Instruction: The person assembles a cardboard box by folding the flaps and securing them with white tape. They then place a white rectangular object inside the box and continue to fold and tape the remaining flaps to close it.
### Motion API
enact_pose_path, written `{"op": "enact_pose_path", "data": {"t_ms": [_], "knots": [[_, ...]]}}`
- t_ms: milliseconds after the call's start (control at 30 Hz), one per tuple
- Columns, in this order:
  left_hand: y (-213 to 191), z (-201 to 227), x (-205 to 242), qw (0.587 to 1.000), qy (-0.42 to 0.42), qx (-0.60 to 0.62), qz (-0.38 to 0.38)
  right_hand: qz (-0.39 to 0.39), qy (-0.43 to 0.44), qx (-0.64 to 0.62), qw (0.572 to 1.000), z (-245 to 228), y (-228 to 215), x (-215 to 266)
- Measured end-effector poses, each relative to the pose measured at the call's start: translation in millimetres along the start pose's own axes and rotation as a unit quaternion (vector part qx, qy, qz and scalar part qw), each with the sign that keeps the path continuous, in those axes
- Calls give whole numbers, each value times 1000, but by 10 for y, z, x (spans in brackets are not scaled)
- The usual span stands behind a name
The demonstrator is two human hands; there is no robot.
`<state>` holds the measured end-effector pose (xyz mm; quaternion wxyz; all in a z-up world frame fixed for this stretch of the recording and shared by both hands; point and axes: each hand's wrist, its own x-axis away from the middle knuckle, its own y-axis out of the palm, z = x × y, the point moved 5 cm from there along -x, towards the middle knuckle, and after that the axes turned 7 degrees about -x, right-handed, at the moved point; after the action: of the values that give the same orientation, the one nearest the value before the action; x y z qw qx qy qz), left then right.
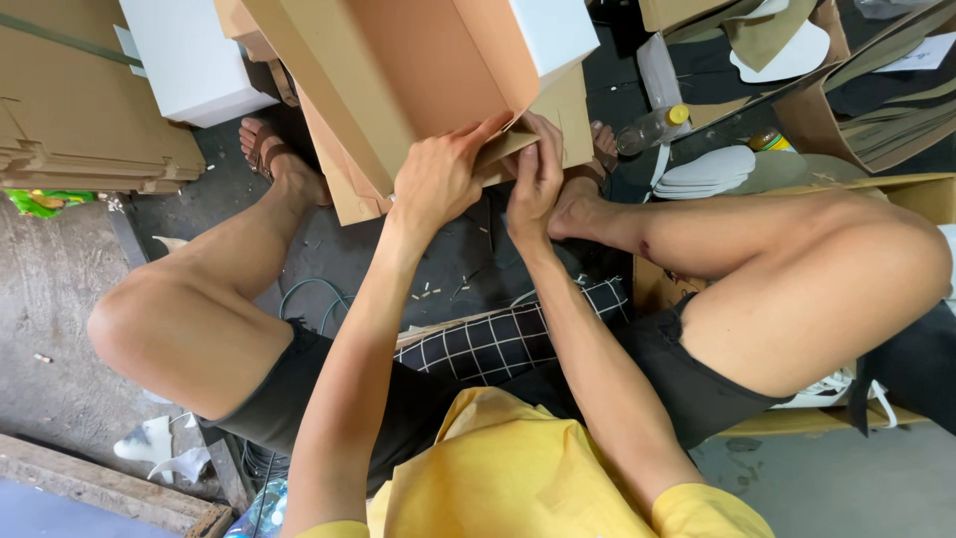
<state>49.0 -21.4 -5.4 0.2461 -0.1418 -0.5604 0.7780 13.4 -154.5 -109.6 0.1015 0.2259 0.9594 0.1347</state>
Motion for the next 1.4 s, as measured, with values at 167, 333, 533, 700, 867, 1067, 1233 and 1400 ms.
{"op": "enact_pose_path", "data": {"t_ms": [167, 333, 533, 700, 867, 1067, 1233, 1400], "knots": [[-22, -18, -16, 1000, 0, 20, -12, 13, -89, 81, 993, -182, 30, -40], [-187, 61, 7, 999, 2, 26, -21, -25, -158, 137, 978, -478, 61, -135], [-224, 75, 11, 1000, 9, 23, -16, -88, -162, 128, 975, -593, 47, -269], [-164, 40, 0, 1000, 17, -5, -12, -117, -142, 161, 970, -474, -37, -398], [-181, 59, 4, 999, 23, 7, -30, -100, 21, 28, 994, -400, 23, -435], [-106, 96, -109, 999, 38, -36, -12, -122, 84, 8, 989, -436, -5, -592], [-69, 295, -258, 993, -15, 107, -42, -25, 4, 176, 984, -873, 239, -186], [-61, 115, -249, 908, -101, 396, -96, -64, 44, 202, 976, -822, 400, -212]]}}
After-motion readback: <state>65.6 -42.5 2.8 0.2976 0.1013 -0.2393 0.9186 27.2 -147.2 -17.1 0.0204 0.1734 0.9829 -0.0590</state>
